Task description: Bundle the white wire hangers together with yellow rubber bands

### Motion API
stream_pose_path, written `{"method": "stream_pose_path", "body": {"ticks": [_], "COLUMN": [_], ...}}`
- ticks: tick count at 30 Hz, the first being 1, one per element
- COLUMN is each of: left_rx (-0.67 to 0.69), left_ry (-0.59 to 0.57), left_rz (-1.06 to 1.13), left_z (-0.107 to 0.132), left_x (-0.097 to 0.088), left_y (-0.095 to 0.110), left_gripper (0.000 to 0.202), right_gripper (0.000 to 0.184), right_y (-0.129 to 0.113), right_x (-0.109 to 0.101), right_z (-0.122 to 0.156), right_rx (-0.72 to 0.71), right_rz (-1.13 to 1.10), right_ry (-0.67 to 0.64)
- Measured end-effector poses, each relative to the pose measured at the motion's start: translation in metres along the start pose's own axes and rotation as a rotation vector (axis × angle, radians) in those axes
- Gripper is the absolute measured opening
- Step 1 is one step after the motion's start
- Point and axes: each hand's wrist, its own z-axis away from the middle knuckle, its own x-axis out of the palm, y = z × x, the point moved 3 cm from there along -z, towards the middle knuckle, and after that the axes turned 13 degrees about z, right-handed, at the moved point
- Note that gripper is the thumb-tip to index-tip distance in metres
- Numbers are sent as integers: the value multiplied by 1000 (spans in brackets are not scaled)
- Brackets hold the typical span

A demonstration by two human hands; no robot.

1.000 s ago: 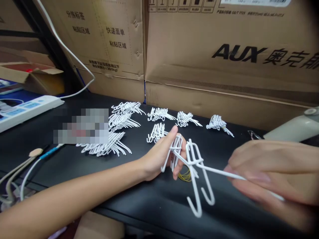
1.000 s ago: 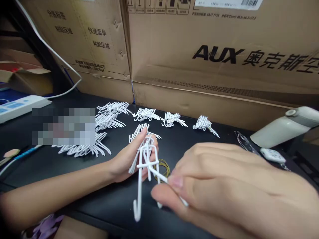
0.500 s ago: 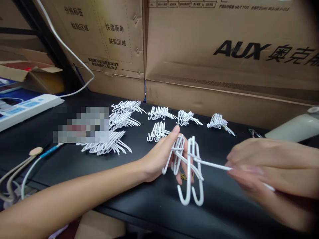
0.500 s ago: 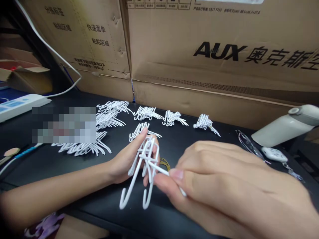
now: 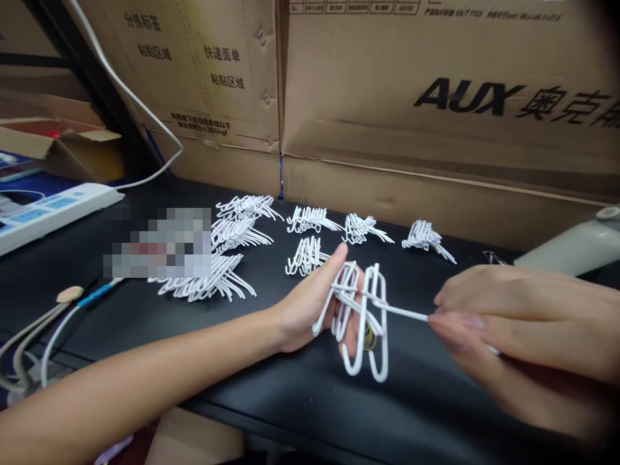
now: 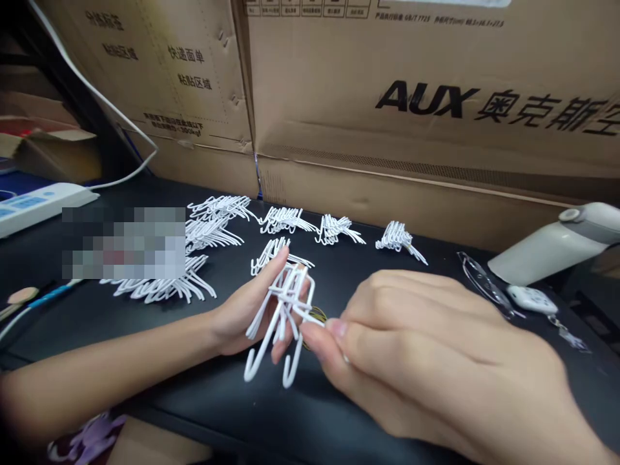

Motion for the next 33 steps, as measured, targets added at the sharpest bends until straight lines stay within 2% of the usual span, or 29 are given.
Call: {"method": "stream_pose_path", "body": {"ticks": [4, 9, 14, 18, 22, 27, 30, 33], "left_rx": [-25, -36, -56, -51, -13, -5, -25, -25], "left_ry": [-8, 6, -90, -115, -174, -119, -106, -102], "left_rz": [-1, 13, 46, 29, 21, -49, -76, -102], "left_z": [1, -2, -1, 0, 0, 1, 2, 2], "left_x": [3, 0, 2, 3, 5, 8, 9, 9], "left_y": [-2, -5, -7, -7, -8, -8, -8, -9], "left_gripper": [51, 52, 58, 56, 50, 45, 55, 64], "right_gripper": [24, 20, 20, 19, 17, 27, 42, 47], "right_y": [-23, -26, -24, -26, -27, -25, -19, -15], "right_x": [7, 10, 13, 14, 12, 15, 21, 23], "right_z": [-15, -24, -22, -20, -19, -18, -15, -11], "right_rx": [-173, -340, -317, -353, -305, -300, -186, -85], "right_rz": [96, 53, 87, 93, 61, 97, 149, 138], "right_ry": [-9, -94, -118, -130, -134, -177, -157, -102]}}
